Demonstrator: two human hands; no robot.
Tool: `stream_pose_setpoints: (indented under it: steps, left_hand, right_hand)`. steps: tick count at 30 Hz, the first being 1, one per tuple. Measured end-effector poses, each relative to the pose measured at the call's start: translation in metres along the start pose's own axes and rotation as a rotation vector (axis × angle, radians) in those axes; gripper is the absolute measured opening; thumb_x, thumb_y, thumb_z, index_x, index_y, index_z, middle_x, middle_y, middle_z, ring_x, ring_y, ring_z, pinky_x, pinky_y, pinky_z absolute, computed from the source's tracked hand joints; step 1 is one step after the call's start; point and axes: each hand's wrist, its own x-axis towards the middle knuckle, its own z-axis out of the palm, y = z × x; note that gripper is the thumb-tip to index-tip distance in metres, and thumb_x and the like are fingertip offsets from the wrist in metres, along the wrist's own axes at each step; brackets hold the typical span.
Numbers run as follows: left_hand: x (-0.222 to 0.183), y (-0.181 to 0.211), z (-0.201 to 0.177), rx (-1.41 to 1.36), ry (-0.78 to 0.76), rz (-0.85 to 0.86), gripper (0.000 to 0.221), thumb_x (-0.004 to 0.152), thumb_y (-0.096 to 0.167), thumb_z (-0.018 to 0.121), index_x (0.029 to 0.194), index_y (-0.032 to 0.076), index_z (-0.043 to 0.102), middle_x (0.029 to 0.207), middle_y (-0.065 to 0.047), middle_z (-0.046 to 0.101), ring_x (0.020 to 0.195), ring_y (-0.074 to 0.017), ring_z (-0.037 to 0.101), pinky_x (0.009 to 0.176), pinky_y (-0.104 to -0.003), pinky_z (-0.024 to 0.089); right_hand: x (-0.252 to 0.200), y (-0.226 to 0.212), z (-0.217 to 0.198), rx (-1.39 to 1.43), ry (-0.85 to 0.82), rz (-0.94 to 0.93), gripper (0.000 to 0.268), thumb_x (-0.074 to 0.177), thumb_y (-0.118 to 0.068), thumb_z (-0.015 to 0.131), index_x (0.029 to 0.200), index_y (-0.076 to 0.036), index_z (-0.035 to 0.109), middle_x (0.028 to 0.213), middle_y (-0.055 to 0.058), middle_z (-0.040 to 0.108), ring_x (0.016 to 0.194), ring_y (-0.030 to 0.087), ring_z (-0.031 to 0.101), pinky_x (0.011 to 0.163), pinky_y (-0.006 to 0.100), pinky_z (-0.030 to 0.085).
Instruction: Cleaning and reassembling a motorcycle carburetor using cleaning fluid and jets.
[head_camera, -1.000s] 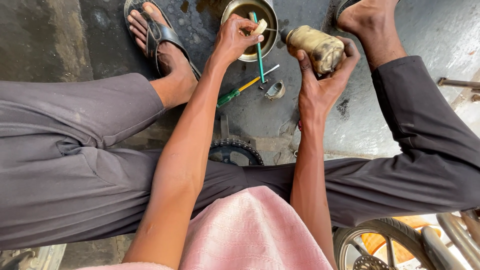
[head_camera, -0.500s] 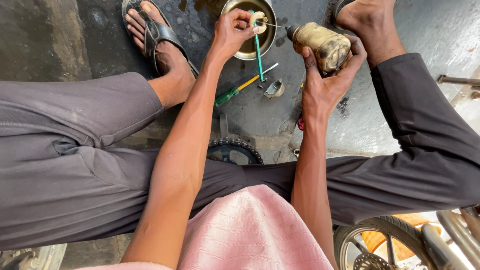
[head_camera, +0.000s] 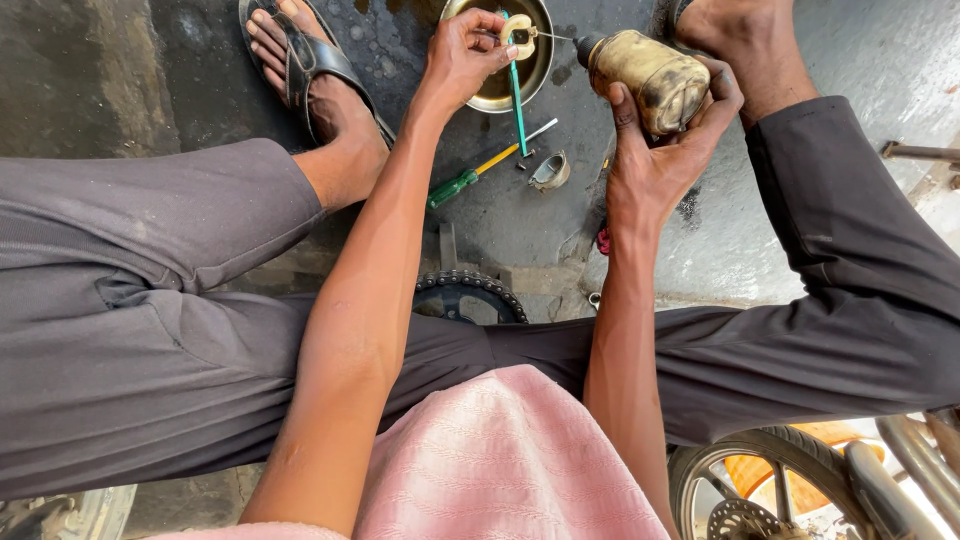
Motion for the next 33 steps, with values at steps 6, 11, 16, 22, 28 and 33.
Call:
stream_pose_setpoints:
  steps: [6, 11, 16, 22, 28, 33]
  left_hand:
    - [0.003, -0.007, 0.0, -0.004, 0.007, 0.013, 0.028, 0.09, 0.005, 0.084, 0.114, 0.002, 0.071, 0.09, -0.007, 0.078, 0.085, -0.0119, 0.075, 0.077, -0.027, 0.063]
    - [0.005, -0.013, 0.001, 0.001, 0.003, 0.051, 0.027, 0.091, 0.004, 0.084, 0.114, 0.002, 0.071, 0.093, -0.008, 0.079, 0.087, -0.0128, 0.076, 0.078, -0.028, 0.064]
    - [0.003, -0.007, 0.0, 0.014, 0.0, 0.009, 0.028, 0.09, 0.006, 0.084, 0.114, 0.001, 0.07, 0.091, -0.008, 0.079, 0.085, -0.0127, 0.076, 0.077, -0.028, 0.063]
    - [0.004, -0.007, 0.001, 0.019, 0.006, 0.044, 0.029, 0.09, 0.007, 0.085, 0.115, 0.001, 0.071, 0.094, -0.008, 0.08, 0.086, -0.0115, 0.077, 0.078, -0.027, 0.064]
    - [0.004, -0.008, 0.001, 0.009, 0.01, 0.015, 0.03, 0.088, 0.007, 0.085, 0.114, 0.001, 0.071, 0.094, -0.007, 0.079, 0.086, -0.0115, 0.076, 0.077, -0.027, 0.064]
    - [0.004, -0.007, 0.001, 0.052, 0.022, 0.069, 0.029, 0.088, 0.007, 0.086, 0.113, 0.002, 0.072, 0.094, -0.007, 0.077, 0.087, -0.0124, 0.075, 0.078, -0.027, 0.063]
  right_hand:
    - [-0.002, 0.004, -0.001, -0.09, 0.003, -0.054, 0.071, 0.102, -0.016, 0.095, 0.147, -0.012, 0.041, 0.139, 0.012, 0.056, 0.136, 0.024, 0.058, 0.123, 0.04, 0.055]
    - [-0.001, 0.001, 0.0, -0.038, 0.001, -0.018, 0.072, 0.101, -0.017, 0.095, 0.149, -0.013, 0.041, 0.139, 0.011, 0.056, 0.136, 0.024, 0.059, 0.122, 0.041, 0.057]
    - [-0.002, 0.005, -0.002, -0.003, -0.01, -0.015, 0.07, 0.102, -0.015, 0.095, 0.145, -0.012, 0.039, 0.136, 0.012, 0.057, 0.133, 0.024, 0.06, 0.121, 0.04, 0.056]
    - [-0.002, 0.008, -0.002, -0.076, -0.012, -0.048, 0.07, 0.103, -0.014, 0.095, 0.146, -0.012, 0.038, 0.141, 0.012, 0.055, 0.137, 0.024, 0.058, 0.124, 0.041, 0.055]
    - [-0.002, 0.009, -0.002, -0.014, -0.018, -0.05, 0.07, 0.104, -0.011, 0.095, 0.146, -0.011, 0.039, 0.14, 0.012, 0.055, 0.137, 0.023, 0.057, 0.123, 0.039, 0.054]
    - [-0.003, 0.009, -0.003, -0.037, -0.015, -0.051, 0.069, 0.104, -0.012, 0.095, 0.146, -0.011, 0.039, 0.14, 0.011, 0.055, 0.137, 0.023, 0.057, 0.123, 0.038, 0.054]
